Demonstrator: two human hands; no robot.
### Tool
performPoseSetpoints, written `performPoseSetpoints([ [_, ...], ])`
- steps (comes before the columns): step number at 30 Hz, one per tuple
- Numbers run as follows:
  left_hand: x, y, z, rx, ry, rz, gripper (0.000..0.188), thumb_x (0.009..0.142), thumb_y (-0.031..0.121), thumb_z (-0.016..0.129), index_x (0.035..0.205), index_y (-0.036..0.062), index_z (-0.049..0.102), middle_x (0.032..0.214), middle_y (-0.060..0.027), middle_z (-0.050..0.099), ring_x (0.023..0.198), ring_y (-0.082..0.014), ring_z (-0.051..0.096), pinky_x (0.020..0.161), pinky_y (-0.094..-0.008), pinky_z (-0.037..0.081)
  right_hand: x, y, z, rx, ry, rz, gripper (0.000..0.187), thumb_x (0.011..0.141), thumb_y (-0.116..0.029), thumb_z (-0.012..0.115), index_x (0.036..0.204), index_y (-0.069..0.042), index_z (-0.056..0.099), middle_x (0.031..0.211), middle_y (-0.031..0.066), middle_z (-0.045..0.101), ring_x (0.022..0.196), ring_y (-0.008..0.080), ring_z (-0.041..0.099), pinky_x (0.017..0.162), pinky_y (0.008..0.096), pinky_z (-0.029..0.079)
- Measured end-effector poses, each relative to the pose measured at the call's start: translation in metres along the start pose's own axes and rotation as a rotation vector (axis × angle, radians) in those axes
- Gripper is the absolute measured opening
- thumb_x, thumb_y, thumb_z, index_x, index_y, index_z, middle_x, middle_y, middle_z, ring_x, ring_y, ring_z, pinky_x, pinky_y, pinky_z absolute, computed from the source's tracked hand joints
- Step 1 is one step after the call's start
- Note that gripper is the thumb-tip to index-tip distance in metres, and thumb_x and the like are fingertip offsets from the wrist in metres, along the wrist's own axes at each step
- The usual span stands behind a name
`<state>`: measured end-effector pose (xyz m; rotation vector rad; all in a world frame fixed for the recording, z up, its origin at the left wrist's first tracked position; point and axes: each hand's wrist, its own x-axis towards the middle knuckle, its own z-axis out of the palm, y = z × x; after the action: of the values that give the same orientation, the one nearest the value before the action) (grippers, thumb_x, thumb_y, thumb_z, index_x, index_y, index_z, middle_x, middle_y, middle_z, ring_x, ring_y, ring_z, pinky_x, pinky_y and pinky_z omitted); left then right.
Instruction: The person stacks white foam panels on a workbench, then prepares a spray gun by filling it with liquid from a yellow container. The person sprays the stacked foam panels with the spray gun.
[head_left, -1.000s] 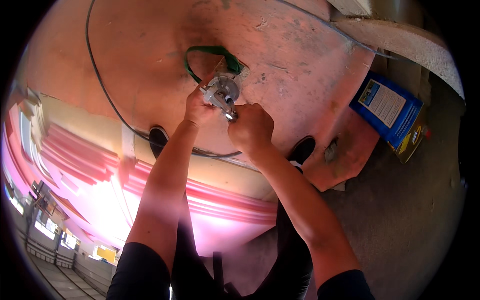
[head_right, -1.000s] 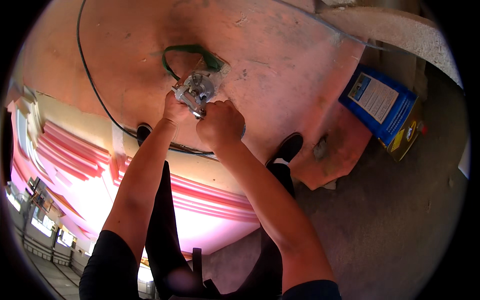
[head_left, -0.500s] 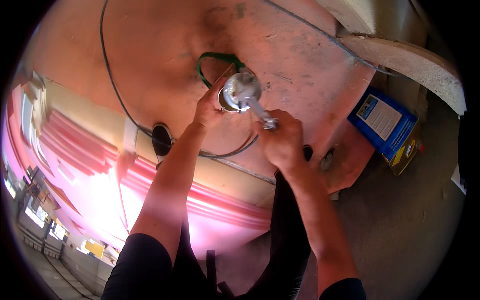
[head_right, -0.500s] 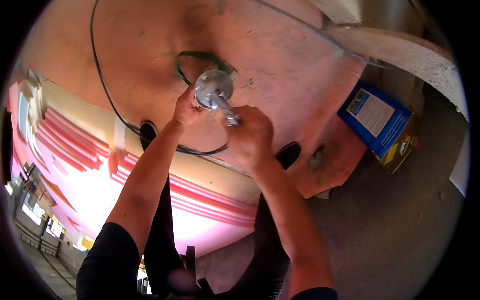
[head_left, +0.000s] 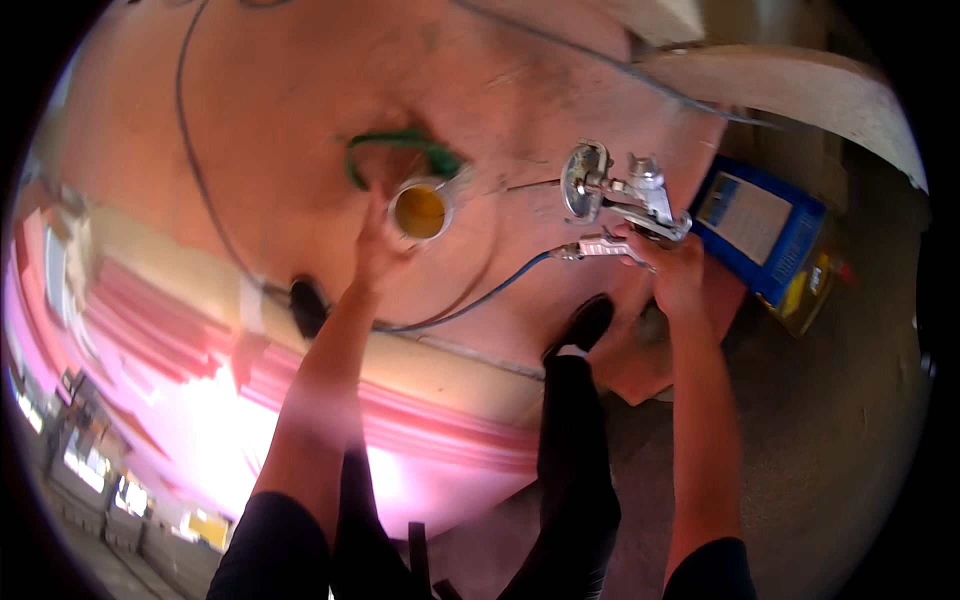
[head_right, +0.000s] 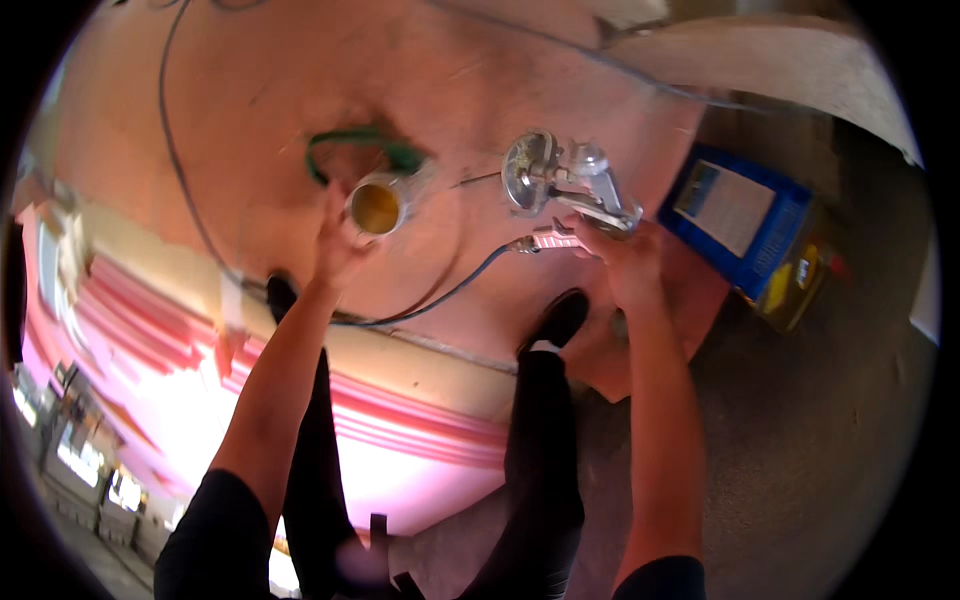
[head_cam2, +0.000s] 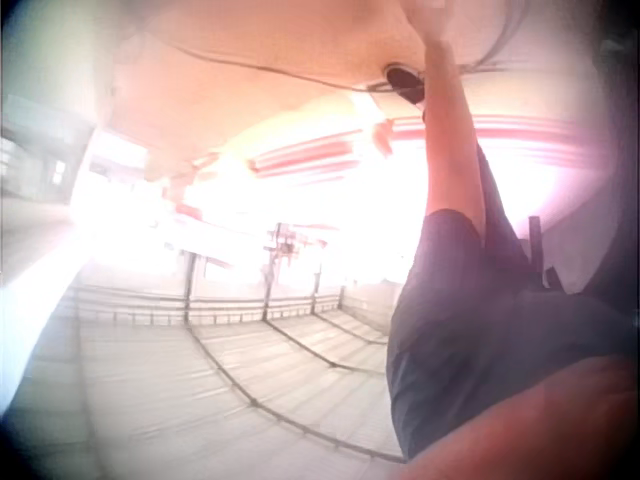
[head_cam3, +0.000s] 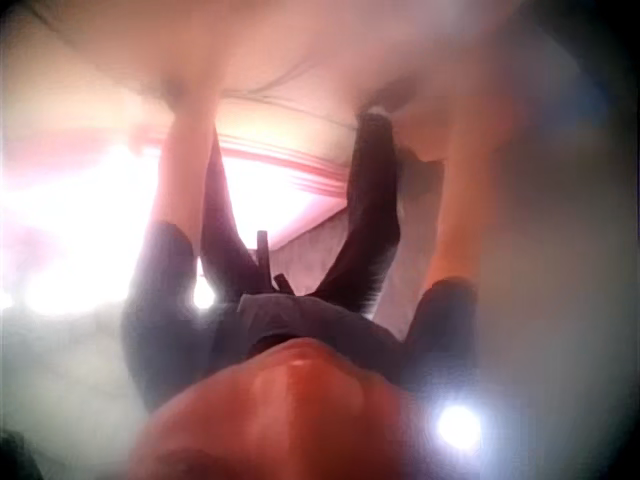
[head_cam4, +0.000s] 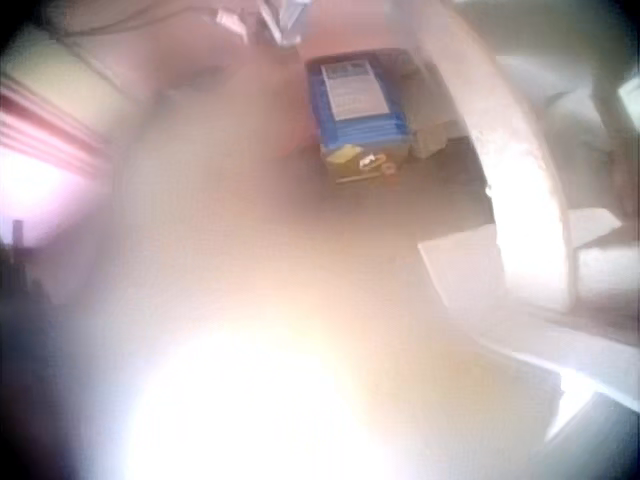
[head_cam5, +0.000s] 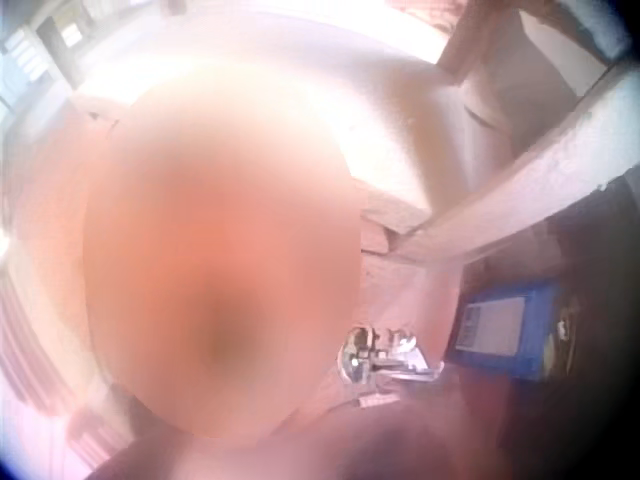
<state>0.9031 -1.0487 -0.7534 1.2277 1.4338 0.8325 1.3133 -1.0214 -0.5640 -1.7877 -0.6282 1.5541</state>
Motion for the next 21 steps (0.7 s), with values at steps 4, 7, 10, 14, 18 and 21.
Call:
performPoseSetpoints([
  [4, -0.044, 0.023, -0.011, 0.351, 0.111, 0.04, 0.086, 0.072, 0.017, 0.084, 0.144, 0.0038, 0.04, 0.138, -0.0128, 0.049, 0.128, -0.0261, 0.048, 0.106, -0.0382, 0.04, 0.078, 0.044, -0.065, -0.229, 0.032, 0.119, 0.03, 0.082, -0.007, 0.073, 0.112, -0.001, 0.067, 0.106, 0.0106, 0.071, 0.095, 0.0204, 0.068, 0.073, 0.0356, 0.057],
  [7, -0.089, -0.011, -0.026, 0.759, -0.011, -0.185, 0.076, 0.079, 0.028, 0.079, 0.14, -0.0007, 0.044, 0.136, -0.0212, 0.052, 0.128, -0.035, 0.048, 0.108, -0.042, 0.038, 0.121, 0.05, -0.069, -0.076, -0.021, 0.186, 0.03, 0.078, -0.018, 0.08, 0.103, -0.002, 0.071, 0.094, 0.0071, 0.072, 0.085, 0.0172, 0.067, 0.071, 0.0357, 0.053],
  [10, -0.12, -0.045, -0.032, 1.076, -0.396, -0.296, 0.077, 0.085, 0.043, 0.071, 0.139, -0.0038, 0.044, 0.137, -0.0267, 0.051, 0.13, -0.0417, 0.046, 0.11, -0.0464, 0.035, 0.17, 0.114, -0.105, -0.11, 0.087, -0.029, 0.04, 0.077, -0.021, 0.081, 0.11, -0.003, 0.067, 0.098, 0.0099, 0.071, 0.09, 0.0225, 0.067, 0.08, 0.0393, 0.052],
  [14, -0.141, -0.042, -0.037, 1.069, -0.51, -0.299, 0.077, 0.087, 0.047, 0.068, 0.142, -0.0007, 0.043, 0.139, -0.0262, 0.05, 0.133, -0.0405, 0.045, 0.11, -0.0472, 0.035, 0.167, 0.106, -0.092, -0.754, 0.355, -0.074, 0.053, 0.074, -0.022, 0.082, 0.119, -0.001, 0.062, 0.108, 0.0139, 0.069, 0.099, 0.027, 0.065, 0.089, 0.0391, 0.05],
  [18, -0.141, -0.023, -0.017, 1.151, -0.661, -0.499, 0.086, 0.084, 0.051, 0.07, 0.145, -0.0004, 0.038, 0.146, -0.0251, 0.044, 0.137, -0.0395, 0.04, 0.113, -0.0468, 0.032, 0.036, 0.067, -0.112, 0.127, 0.304, -0.344, 0.045, 0.079, -0.015, 0.077, 0.119, 0.001, 0.063, 0.104, 0.014, 0.067, 0.09, 0.0227, 0.065, 0.082, 0.0341, 0.052],
  [21, -0.131, 0.015, -0.005, 1.026, -0.655, -0.489, 0.087, 0.082, 0.044, 0.074, 0.146, -0.0016, 0.035, 0.147, -0.0261, 0.041, 0.138, -0.0389, 0.039, 0.114, -0.0431, 0.033, -0.056, 0.014, -0.177, 0.004, 0.644, -0.481, 0.033, 0.085, -0.006, 0.074, 0.116, 0.002, 0.066, 0.102, 0.0059, 0.066, 0.087, 0.01, 0.062, 0.075, 0.0252, 0.053],
])
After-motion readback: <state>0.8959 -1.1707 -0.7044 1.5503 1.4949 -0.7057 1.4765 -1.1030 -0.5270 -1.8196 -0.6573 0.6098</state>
